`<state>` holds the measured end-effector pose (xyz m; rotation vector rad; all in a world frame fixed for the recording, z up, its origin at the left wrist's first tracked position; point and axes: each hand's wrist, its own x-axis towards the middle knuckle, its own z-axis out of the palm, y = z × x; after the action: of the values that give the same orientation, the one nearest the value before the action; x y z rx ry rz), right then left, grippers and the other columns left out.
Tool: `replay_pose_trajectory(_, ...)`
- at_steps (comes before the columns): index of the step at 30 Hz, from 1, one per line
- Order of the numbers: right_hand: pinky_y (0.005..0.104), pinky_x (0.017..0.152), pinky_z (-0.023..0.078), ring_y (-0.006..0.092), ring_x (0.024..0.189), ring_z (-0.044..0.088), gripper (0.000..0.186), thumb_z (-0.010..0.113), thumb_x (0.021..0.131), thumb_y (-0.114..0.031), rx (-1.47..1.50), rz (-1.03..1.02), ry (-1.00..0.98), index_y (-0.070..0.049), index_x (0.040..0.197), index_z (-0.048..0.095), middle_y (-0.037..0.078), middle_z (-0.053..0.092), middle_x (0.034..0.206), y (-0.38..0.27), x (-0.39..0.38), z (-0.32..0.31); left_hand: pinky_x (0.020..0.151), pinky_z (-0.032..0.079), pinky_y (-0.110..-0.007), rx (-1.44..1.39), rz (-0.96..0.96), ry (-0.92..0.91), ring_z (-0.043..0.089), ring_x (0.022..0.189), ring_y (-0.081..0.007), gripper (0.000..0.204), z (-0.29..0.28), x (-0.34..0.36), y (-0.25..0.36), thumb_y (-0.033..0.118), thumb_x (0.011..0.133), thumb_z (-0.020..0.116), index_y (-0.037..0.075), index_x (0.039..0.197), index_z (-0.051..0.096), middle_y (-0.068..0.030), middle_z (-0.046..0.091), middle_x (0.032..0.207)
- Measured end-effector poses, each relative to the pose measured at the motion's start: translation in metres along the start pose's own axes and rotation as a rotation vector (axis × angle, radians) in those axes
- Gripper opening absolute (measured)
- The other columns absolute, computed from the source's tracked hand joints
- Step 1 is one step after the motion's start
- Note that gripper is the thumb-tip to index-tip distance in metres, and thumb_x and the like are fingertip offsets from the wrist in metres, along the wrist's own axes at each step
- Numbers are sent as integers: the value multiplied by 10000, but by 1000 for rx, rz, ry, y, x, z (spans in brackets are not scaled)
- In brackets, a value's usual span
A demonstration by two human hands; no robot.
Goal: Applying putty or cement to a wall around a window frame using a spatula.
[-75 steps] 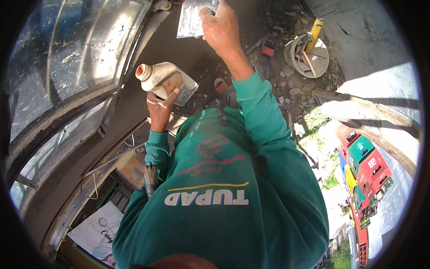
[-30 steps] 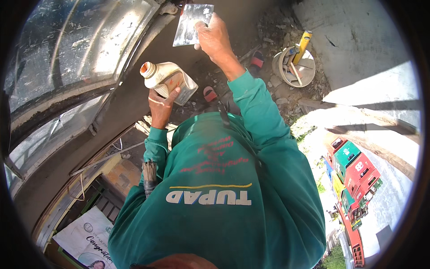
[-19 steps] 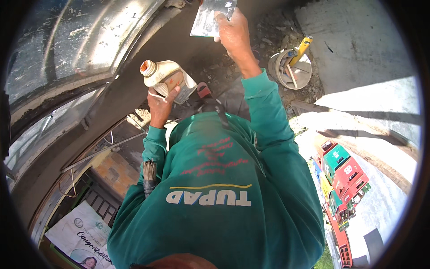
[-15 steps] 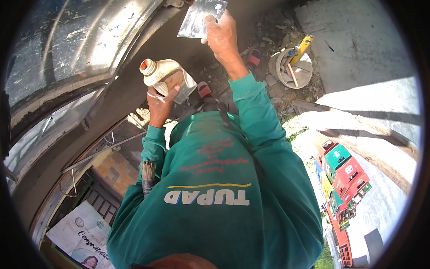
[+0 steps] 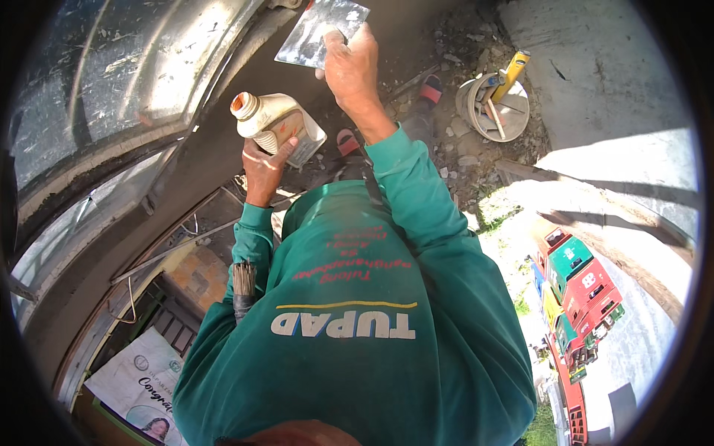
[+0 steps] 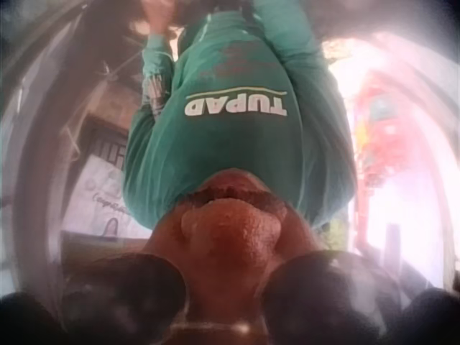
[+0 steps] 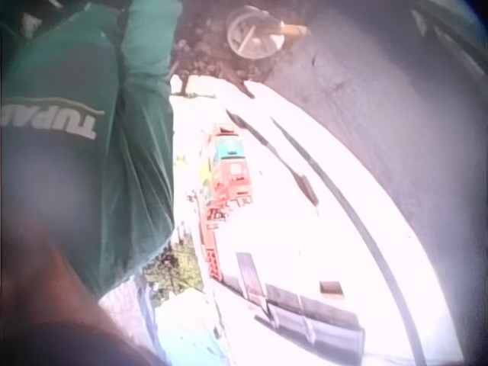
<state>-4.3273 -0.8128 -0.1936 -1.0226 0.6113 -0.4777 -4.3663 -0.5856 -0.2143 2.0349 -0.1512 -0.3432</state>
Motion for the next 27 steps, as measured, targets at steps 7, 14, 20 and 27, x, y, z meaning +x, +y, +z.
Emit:
replay_pose_trajectory(7,262,429,415,117,580,566,154,597,989,-100,-172,1,-103,12,1085,553,94,657,917,-9,4,-11,943,560,-384,-4,34,-15,701,1063,-245,636,3,5,-10,212,823,896,-60,1305,583,-172,719,1194)
replay_pose_trajectory(14,255,405,395,116,500,559,179,621,1003,-137,-54,73,-42,5,1109,589,67,660,842,-9,-6,-7,946,557,-380,-64,27,9,696,1071,-242,638,10,5,-5,207,823,897,-58,1309,580,-175,713,1209)
replay_pose_trajectory(20,313,472,494,168,507,609,259,631,980,-193,-396,-81,-121,46,1075,605,105,676,810,-17,15,-16,947,554,-378,-80,3,31,690,1076,-242,624,6,1,-7,180,819,891,-55,1307,581,-170,706,1213)
replay_pose_trajectory(27,442,616,561,327,639,700,301,590,958,-220,-811,-222,-200,66,1052,599,227,694,822,-32,39,-28,947,555,-382,-122,6,38,698,1071,-247,614,6,1,-12,187,814,886,-49,1300,593,-162,708,1211)
